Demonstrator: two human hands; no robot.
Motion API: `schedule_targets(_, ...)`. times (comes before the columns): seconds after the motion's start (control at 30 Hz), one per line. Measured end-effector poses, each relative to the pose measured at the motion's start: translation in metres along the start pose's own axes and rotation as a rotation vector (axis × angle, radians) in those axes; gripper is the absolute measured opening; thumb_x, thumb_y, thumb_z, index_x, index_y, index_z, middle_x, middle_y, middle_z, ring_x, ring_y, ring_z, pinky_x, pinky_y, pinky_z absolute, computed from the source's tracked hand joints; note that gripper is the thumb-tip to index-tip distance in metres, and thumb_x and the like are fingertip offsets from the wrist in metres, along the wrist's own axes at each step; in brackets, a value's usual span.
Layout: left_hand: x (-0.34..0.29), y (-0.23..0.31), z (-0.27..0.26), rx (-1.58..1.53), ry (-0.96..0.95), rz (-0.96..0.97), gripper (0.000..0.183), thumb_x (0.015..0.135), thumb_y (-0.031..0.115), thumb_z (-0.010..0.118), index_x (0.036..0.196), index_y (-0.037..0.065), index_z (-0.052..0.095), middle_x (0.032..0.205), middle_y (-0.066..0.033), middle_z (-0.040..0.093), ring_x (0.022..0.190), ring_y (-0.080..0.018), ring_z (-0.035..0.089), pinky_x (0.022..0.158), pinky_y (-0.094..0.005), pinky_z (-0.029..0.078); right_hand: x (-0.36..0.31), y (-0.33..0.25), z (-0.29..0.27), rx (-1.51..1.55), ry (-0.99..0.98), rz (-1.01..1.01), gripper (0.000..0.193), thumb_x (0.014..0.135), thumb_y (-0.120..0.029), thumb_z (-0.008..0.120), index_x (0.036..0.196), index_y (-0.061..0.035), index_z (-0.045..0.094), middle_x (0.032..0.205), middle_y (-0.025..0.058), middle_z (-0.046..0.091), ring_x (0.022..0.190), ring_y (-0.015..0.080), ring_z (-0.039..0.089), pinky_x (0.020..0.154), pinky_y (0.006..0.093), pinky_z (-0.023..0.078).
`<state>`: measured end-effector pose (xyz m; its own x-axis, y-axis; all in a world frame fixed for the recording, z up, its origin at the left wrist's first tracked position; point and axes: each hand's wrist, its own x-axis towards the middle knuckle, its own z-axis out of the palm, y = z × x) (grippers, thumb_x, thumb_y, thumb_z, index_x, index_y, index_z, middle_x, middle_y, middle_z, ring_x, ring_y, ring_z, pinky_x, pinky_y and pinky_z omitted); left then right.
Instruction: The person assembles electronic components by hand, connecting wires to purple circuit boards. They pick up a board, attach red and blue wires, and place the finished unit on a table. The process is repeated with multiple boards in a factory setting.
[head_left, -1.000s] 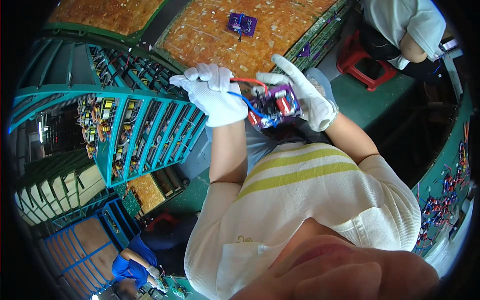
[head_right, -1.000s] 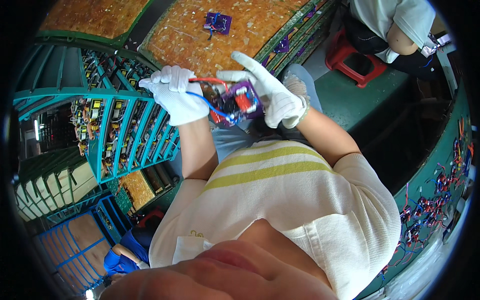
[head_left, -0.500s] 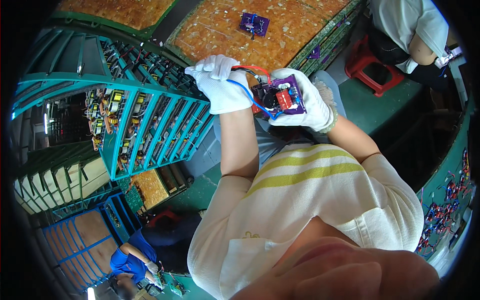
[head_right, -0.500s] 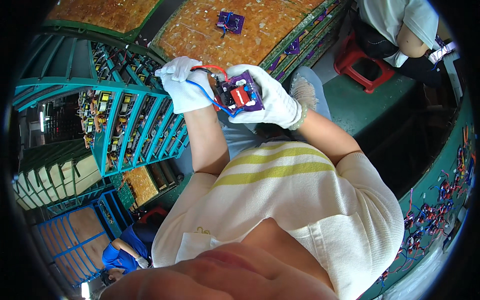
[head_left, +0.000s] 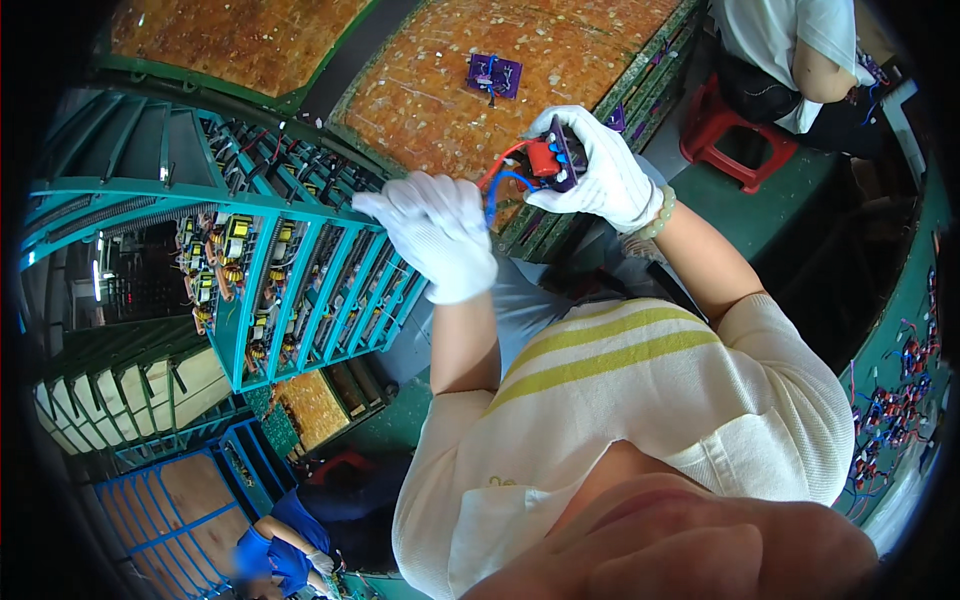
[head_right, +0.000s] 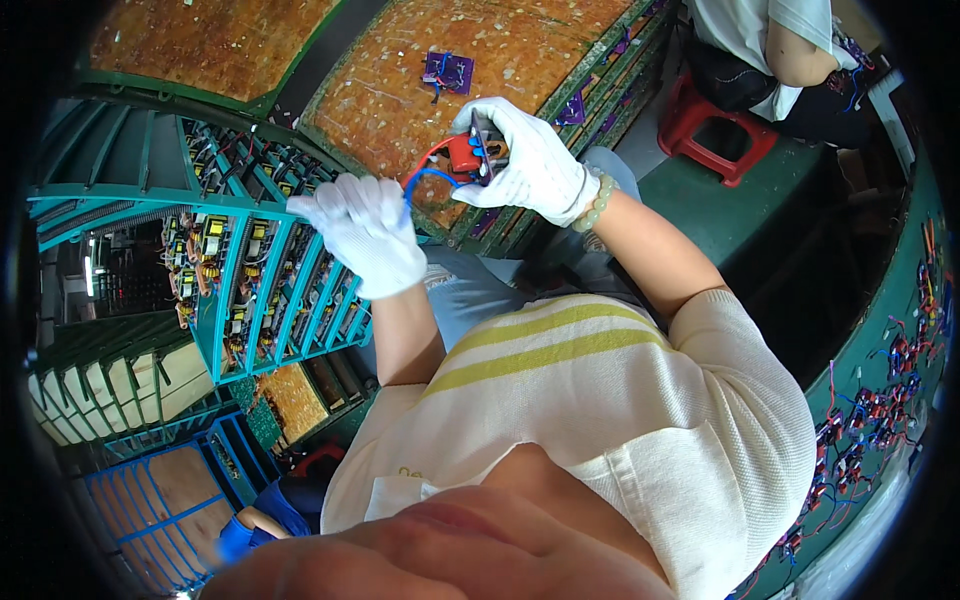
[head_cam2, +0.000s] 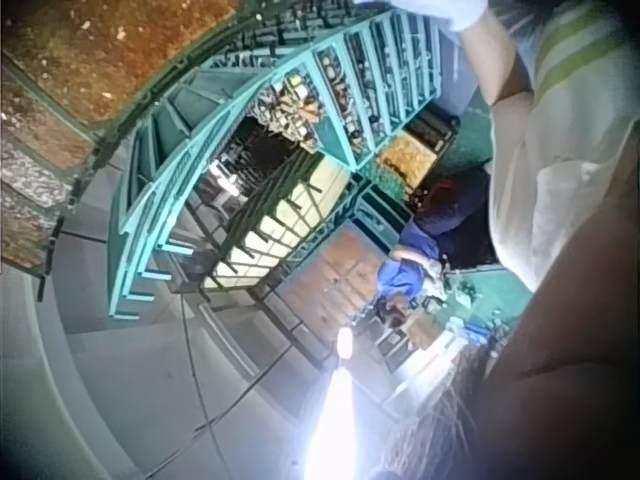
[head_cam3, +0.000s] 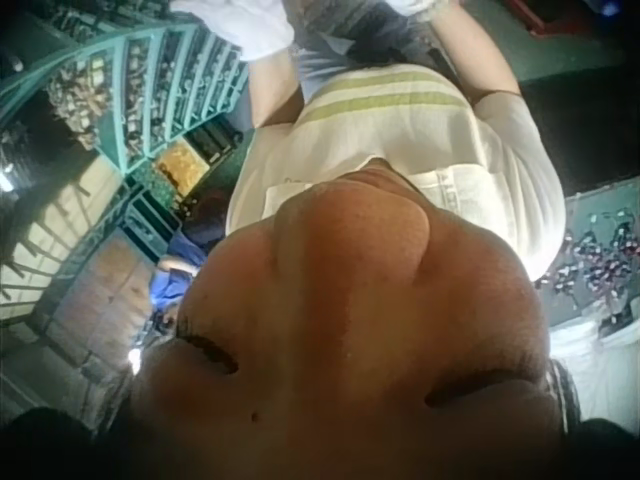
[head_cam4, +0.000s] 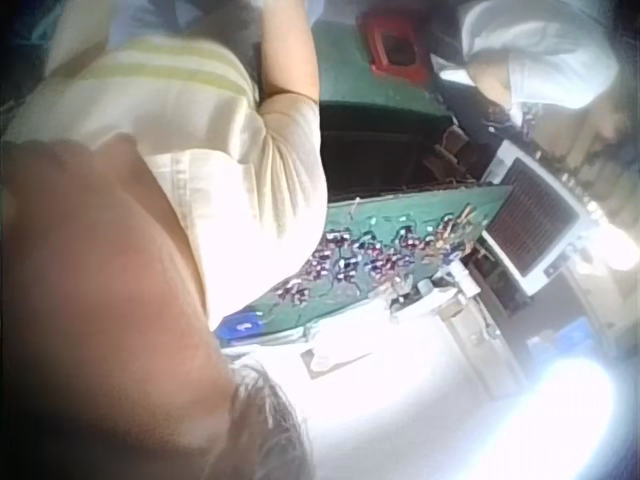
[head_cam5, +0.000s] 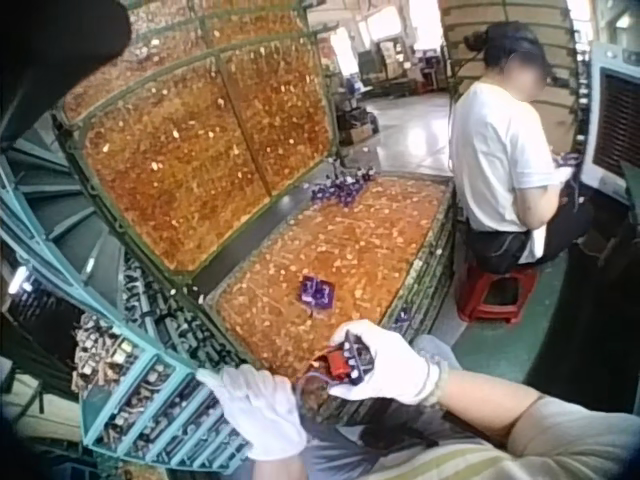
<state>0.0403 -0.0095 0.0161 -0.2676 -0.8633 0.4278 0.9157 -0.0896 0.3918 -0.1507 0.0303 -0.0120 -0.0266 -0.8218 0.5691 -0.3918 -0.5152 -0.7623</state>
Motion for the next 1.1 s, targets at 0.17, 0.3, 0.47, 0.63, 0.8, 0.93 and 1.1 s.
schedule_targets(0.17, 0.014, 0.022, -0.035, 0.340, 0.800, -0.177, 0.048, 0.096, 0.053, 0.048, 0.082, 0.007, 0.044, 0.080, -0.0070, 0.045, 0.082, -0.0213, 0.046, 0.104, -0.0378, 0.032, 0.001, 0.006, 0.000, 0.097, 0.124, 0.196, 0.091, 0.058, -0.032, 0.092, 0.129, -0.0015, 0.044, 0.103, 0.0105, 0.059, 0.089, 0.0214, 0.062, 0.081, 0.0312, 0.051)
schedule_targets(0.3, -0.031, -0.032, -0.001, 1.202, 0.320, 0.238, 0.072, 0.088, 0.032, 0.065, 0.143, 0.005, 0.027, 0.144, -0.0195, 0.033, 0.119, -0.0267, 0.045, 0.098, -0.0383, 0.041, -0.003, 0.007, 0.011, -0.002, 0.162, 0.252, 0.094, 0.066, -0.036, 0.087, 0.135, 0.0037, 0.037, 0.112, 0.0180, 0.057, 0.099, 0.0258, 0.061, 0.087, 0.0351, 0.049)
schedule_targets(0.47, -0.019, -0.044, 0.023, 1.437, -0.100, -0.014, 0.080, 0.079, 0.027, 0.076, 0.140, 0.003, 0.029, 0.133, -0.0158, 0.041, 0.121, -0.0239, 0.046, 0.097, -0.0371, 0.044, -0.002, 0.003, 0.003, -0.216, 0.018, -0.252, 0.059, 0.096, -0.026, 0.055, 0.141, 0.0038, 0.031, 0.129, 0.0255, 0.051, 0.120, 0.0302, 0.054, 0.099, 0.0359, 0.044)
schedule_targets(0.63, -0.010, -0.045, 0.036, 0.887, 0.227, -0.303, 0.039, 0.096, 0.025, 0.058, 0.126, 0.009, 0.038, 0.110, -0.0067, 0.055, 0.091, -0.0112, 0.057, 0.073, -0.0244, 0.052, -0.006, -0.021, -0.001, 0.398, 0.160, 0.216, 0.048, 0.098, -0.023, 0.053, 0.137, 0.0031, 0.041, 0.121, 0.0191, 0.058, 0.107, 0.0252, 0.060, 0.094, 0.0334, 0.046)
schedule_targets(0.8, -0.013, -0.064, 0.024, 1.206, 0.274, -0.043, 0.027, 0.099, 0.030, 0.052, 0.110, 0.008, 0.041, 0.093, -0.0036, 0.051, 0.075, -0.0072, 0.046, 0.065, -0.0232, 0.043, -0.009, -0.011, -0.004, -0.302, 0.160, -0.285, 0.035, 0.086, -0.013, 0.060, 0.120, -0.0035, 0.058, 0.116, 0.0239, 0.057, 0.095, 0.0422, 0.058, 0.087, 0.0479, 0.048)
schedule_targets(0.93, -0.014, -0.068, 0.029, 1.274, 0.318, -0.026, 0.030, 0.101, 0.035, 0.048, 0.105, 0.005, 0.045, 0.093, -0.0059, 0.050, 0.081, -0.0110, 0.047, 0.074, -0.0276, 0.042, -0.007, -0.018, -0.003, -0.322, 0.239, -0.157, 0.033, 0.082, -0.012, 0.061, 0.114, -0.0040, 0.061, 0.111, 0.0223, 0.058, 0.093, 0.0399, 0.059, 0.084, 0.0474, 0.049)
schedule_targets(1.1, -0.015, -0.069, 0.026, 1.386, 0.241, 0.072, 0.027, 0.100, 0.029, 0.049, 0.110, 0.005, 0.041, 0.102, -0.0092, 0.056, 0.088, -0.0120, 0.055, 0.074, -0.0280, 0.048, -0.006, -0.025, -0.009, -0.305, 0.180, -0.218, 0.029, 0.079, -0.015, 0.065, 0.108, -0.0114, 0.067, 0.106, 0.0166, 0.059, 0.087, 0.0352, 0.059, 0.076, 0.0424, 0.049)
